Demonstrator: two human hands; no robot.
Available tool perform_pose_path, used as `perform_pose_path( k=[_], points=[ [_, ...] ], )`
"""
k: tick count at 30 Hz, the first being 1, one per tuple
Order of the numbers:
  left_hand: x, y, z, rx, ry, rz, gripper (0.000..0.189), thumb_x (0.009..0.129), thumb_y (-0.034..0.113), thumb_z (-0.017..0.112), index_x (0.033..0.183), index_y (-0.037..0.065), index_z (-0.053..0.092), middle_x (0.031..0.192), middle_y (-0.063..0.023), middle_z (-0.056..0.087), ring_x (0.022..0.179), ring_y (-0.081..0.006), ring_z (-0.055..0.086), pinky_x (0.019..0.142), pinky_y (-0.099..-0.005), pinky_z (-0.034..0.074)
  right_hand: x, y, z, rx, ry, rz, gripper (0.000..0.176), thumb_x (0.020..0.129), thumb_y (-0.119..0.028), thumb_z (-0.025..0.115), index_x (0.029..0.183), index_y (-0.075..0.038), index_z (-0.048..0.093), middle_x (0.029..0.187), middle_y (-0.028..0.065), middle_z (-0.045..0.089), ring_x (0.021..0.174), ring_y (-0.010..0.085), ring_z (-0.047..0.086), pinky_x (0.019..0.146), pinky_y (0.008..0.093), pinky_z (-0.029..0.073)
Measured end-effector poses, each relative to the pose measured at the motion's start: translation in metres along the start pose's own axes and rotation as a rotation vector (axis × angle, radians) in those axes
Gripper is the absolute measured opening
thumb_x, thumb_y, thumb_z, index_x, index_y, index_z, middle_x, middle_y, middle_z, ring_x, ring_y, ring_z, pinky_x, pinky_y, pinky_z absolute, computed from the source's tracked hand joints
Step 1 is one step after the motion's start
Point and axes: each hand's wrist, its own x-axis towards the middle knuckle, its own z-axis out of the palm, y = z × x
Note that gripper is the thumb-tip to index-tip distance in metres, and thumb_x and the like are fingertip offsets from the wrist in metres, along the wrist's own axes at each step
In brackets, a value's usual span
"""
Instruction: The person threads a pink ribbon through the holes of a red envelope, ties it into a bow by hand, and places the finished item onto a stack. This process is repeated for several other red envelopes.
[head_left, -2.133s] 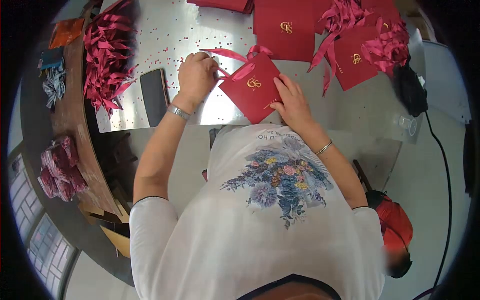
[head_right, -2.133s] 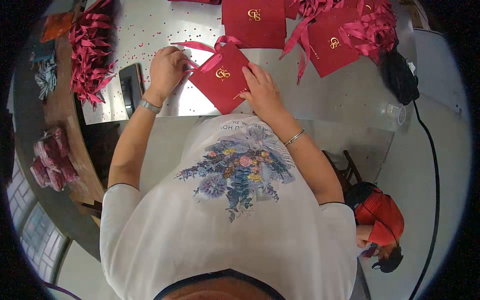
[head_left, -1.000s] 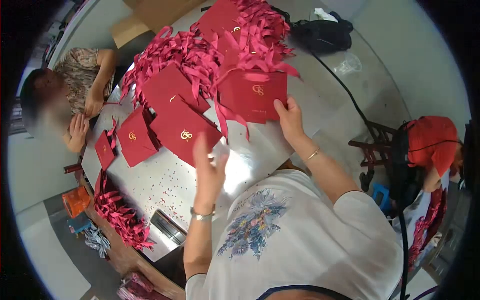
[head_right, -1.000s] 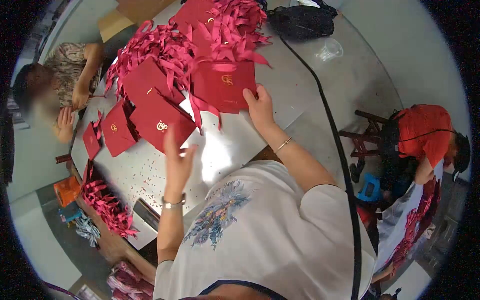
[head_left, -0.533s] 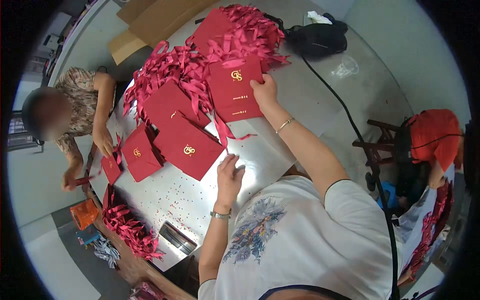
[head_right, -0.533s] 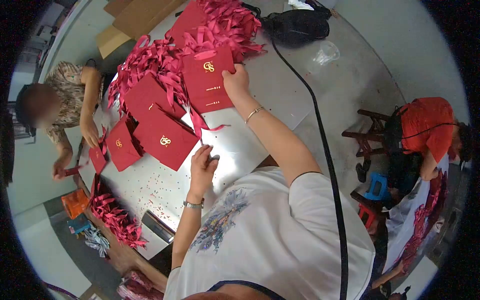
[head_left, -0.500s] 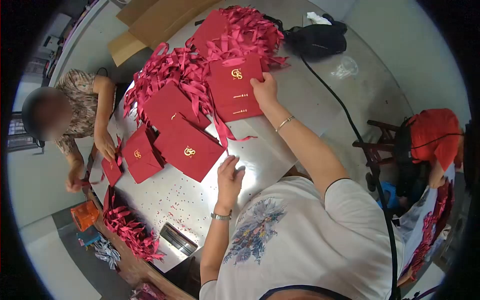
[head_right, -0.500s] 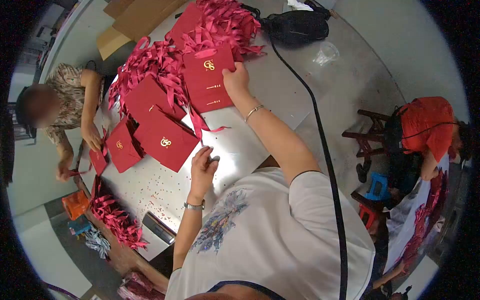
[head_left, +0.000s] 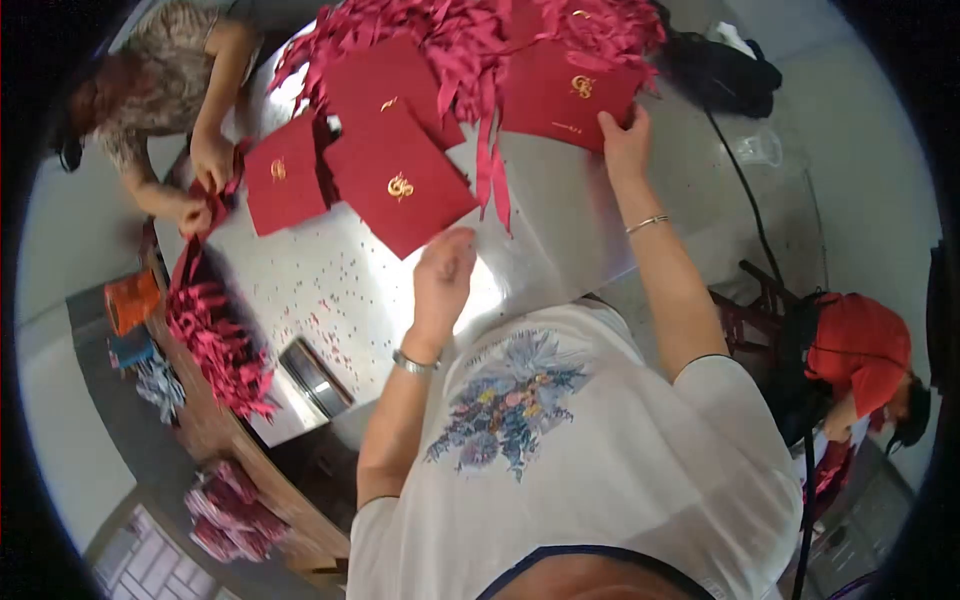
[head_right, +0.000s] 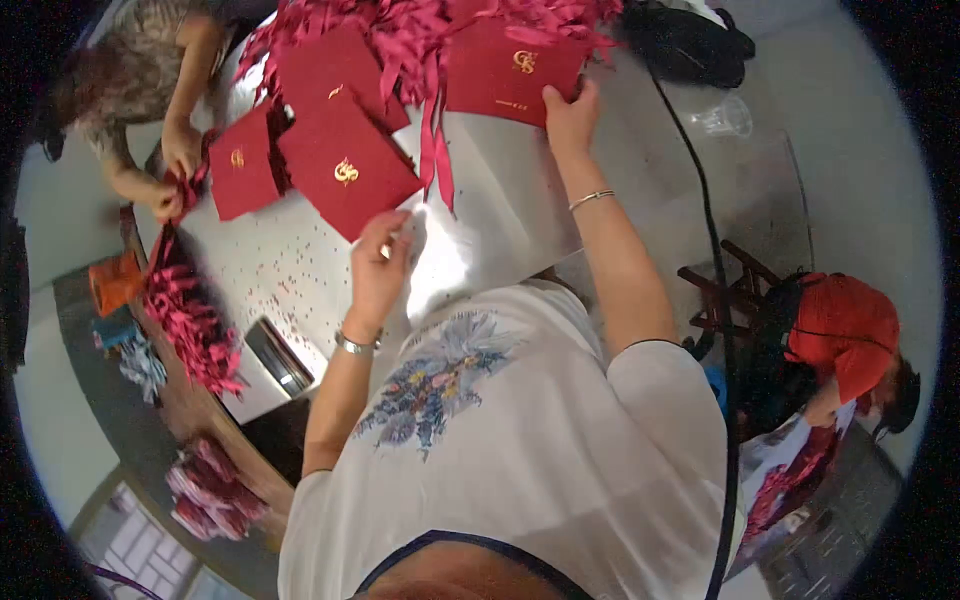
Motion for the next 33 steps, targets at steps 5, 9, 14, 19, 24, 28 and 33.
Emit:
perform_pose_path(
  k=[5,9,14,19,24,28,33],
  points=[
    [0.033,-0.016,-0.06,0.278,0.282,0.041,0.02,0.082,0.001,0.061,0.102,0.002,0.065,0.105,-0.0162,0.065,0.097,-0.0325,0.061,0.086,-0.038,0.048,-0.013,-0.016,-0.016,-0.215,0.003,-0.01,0.054,0.08,-0.016,0.07,0.122,0.008,0.046,0.113,0.0212,0.058,0.105,0.031,0.056,0.094,0.0396,0.043],
    [0.073,-0.032,-0.088,0.622,0.299,0.217,0.031,0.08,0.007,0.063,0.111,0.004,0.063,0.114,-0.0172,0.061,0.104,-0.0353,0.056,0.091,-0.0417,0.045,-0.08,-0.054,-0.021,-0.379,-0.42,-0.671,0.032,0.078,-0.006,0.062,0.109,-0.005,0.061,0.11,0.0118,0.062,0.109,0.0307,0.053,0.096,0.0407,0.041],
    [0.107,-0.033,-0.074,0.93,0.111,0.244,0.043,0.077,0.017,0.068,0.118,0.005,0.059,0.114,-0.0113,0.061,0.108,-0.0289,0.055,0.087,-0.0432,0.044,-0.109,-0.06,-0.003,-0.415,-1.161,-1.116,0.016,0.079,-0.015,0.058,0.093,-0.013,0.065,0.104,0.0056,0.063,0.105,0.0214,0.056,0.092,0.0375,0.044],
    [0.101,-0.028,-0.069,0.957,0.051,0.14,0.03,0.072,0.018,0.071,0.1,0.008,0.065,0.098,-0.0085,0.061,0.095,-0.0268,0.057,0.082,-0.0418,0.042,-0.114,-0.074,-0.002,-0.389,-1.199,-1.14,0.013,0.077,-0.016,0.059,0.089,-0.012,0.064,0.095,0.0054,0.063,0.098,0.022,0.058,0.087,0.038,0.045],
    [0.039,-0.019,-0.076,0.712,0.058,0.126,0.024,0.065,0.004,0.07,0.088,0.005,0.062,0.085,-0.013,0.058,0.086,-0.0331,0.055,0.077,-0.0429,0.044,-0.165,-0.116,-0.017,-0.165,-1.329,-0.942,0.01,0.082,-0.01,0.061,0.092,-0.009,0.064,0.088,0.0086,0.066,0.086,0.0257,0.063,0.084,0.038,0.048],
    [-0.016,-0.016,-0.069,0.539,0.075,0.012,0.02,0.067,0.001,0.069,0.086,0.002,0.062,0.082,-0.0149,0.061,0.084,-0.0339,0.058,0.075,-0.0424,0.047,-0.211,-0.113,0.026,-0.111,-1.03,-0.304,0.011,0.086,-0.011,0.06,0.095,-0.004,0.063,0.091,0.0123,0.067,0.084,0.0281,0.066,0.076,0.037,0.051],
    [-0.026,-0.028,-0.065,0.309,-0.043,-0.27,0.021,0.071,0.007,0.067,0.09,0.001,0.065,0.084,-0.0179,0.066,0.083,-0.0342,0.063,0.075,-0.0411,0.05,-0.223,-0.09,0.04,-0.188,-1.05,-0.224,0.016,0.087,-0.022,0.062,0.095,-0.008,0.061,0.085,0.0127,0.068,0.078,0.0325,0.065,0.067,0.0417,0.052]
  ],
)
